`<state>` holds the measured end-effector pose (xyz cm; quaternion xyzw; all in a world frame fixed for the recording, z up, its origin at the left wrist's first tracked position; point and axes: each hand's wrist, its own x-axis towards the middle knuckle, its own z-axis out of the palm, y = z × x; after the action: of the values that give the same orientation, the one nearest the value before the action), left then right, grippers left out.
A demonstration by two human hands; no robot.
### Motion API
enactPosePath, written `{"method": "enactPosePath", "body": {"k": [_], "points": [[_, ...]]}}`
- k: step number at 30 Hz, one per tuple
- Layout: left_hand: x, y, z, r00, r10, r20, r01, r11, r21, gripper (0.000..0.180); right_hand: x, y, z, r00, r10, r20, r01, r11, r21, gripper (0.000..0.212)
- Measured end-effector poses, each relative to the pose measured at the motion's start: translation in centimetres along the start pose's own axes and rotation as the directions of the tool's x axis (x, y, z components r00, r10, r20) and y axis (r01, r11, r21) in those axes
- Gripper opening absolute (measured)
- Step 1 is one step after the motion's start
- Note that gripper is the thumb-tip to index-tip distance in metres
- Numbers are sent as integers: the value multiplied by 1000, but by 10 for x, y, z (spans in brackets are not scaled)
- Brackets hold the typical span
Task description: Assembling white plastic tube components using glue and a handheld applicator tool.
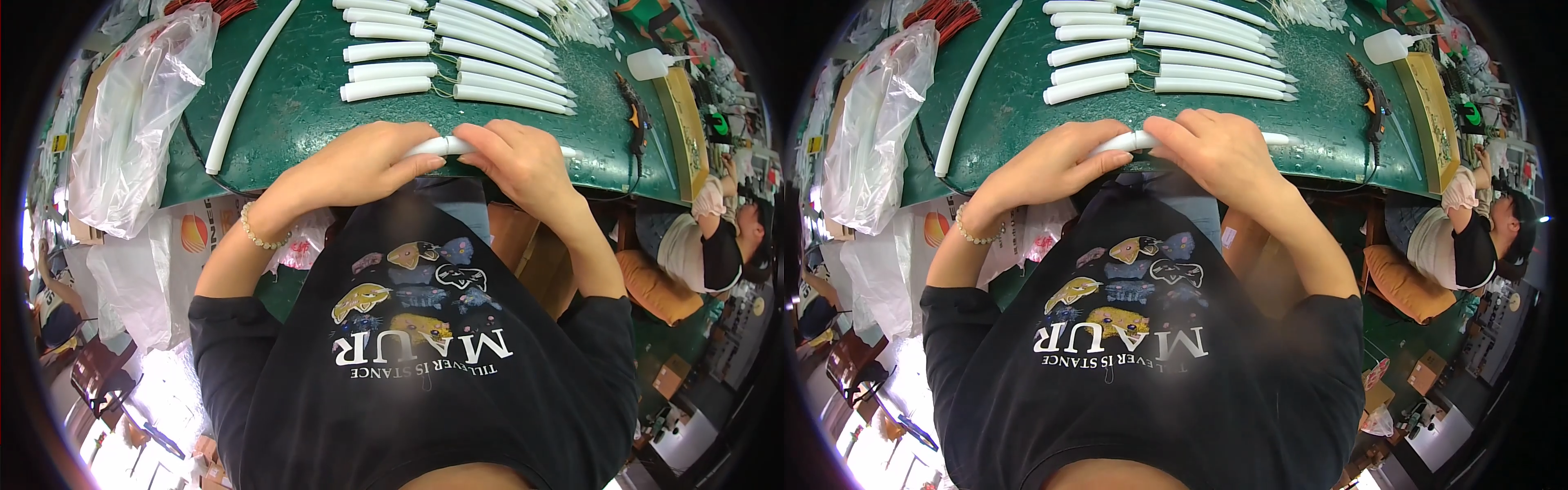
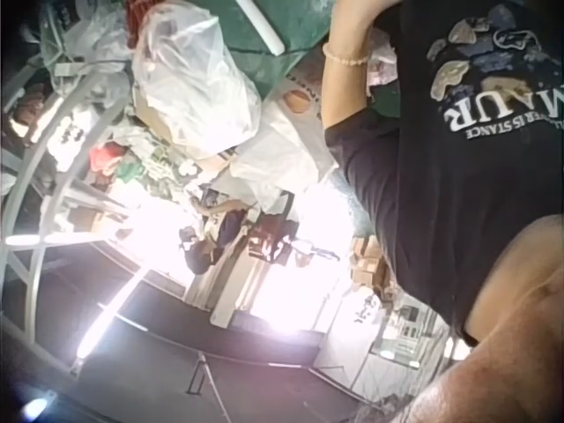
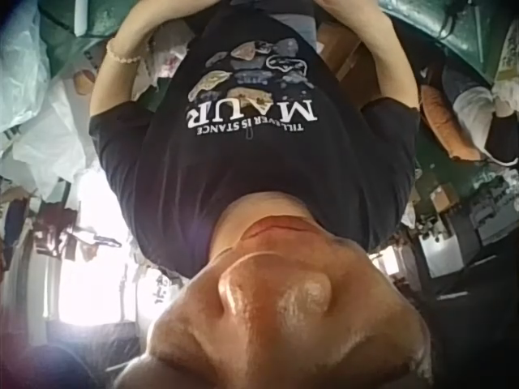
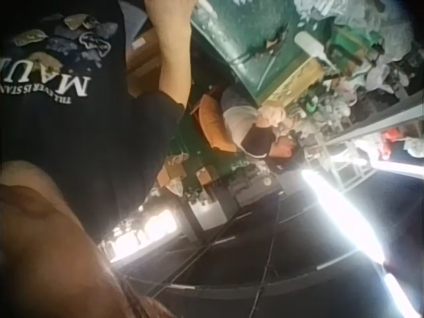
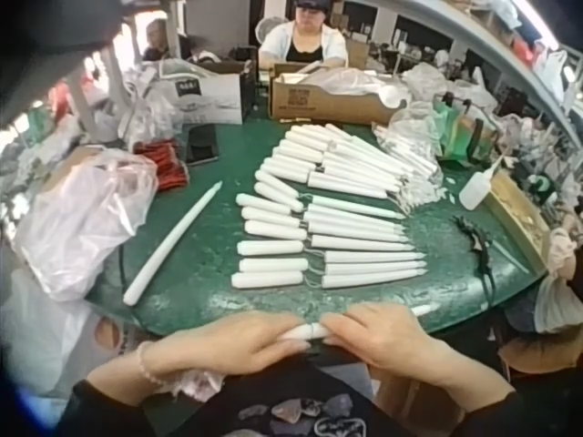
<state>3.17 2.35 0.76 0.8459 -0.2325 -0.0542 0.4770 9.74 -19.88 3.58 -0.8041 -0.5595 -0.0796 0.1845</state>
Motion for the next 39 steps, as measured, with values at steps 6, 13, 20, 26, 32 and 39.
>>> {"method": "enactPosePath", "body": {"k": [6, 13, 20, 26, 32, 39], "points": [[7, 1, -2, 990, -47, 130, 17, 975, 222, 26, 5, 11, -1, 992, -86, 89, 88, 996, -26, 26], [9, 1, -4, 979, -16, 202, -40, 961, 272, 27, -1, 7, 6, 981, -97, 169, 101, 995, -14, 29], [8, -1, -3, 986, 9, 166, -47, 972, 230, 27, 12, 5, -1, 968, -136, 211, 147, 988, -38, 29], [-1, -2, 7, 990, 141, -21, -125, 930, 345, 29, 4, -6, 2, 992, -73, 104, 87, 988, -130, 30], [-20, 13, -9, 993, 43, -111, 8, 906, 422, 24, 7, 0, -1, 973, -170, -154, 141, 973, -184, 33], [-32, 16, 2, 980, 58, -188, 29, 903, 430, 24, 11, -3, -5, 987, -107, 120, 109, 994, -15, 29]]}}
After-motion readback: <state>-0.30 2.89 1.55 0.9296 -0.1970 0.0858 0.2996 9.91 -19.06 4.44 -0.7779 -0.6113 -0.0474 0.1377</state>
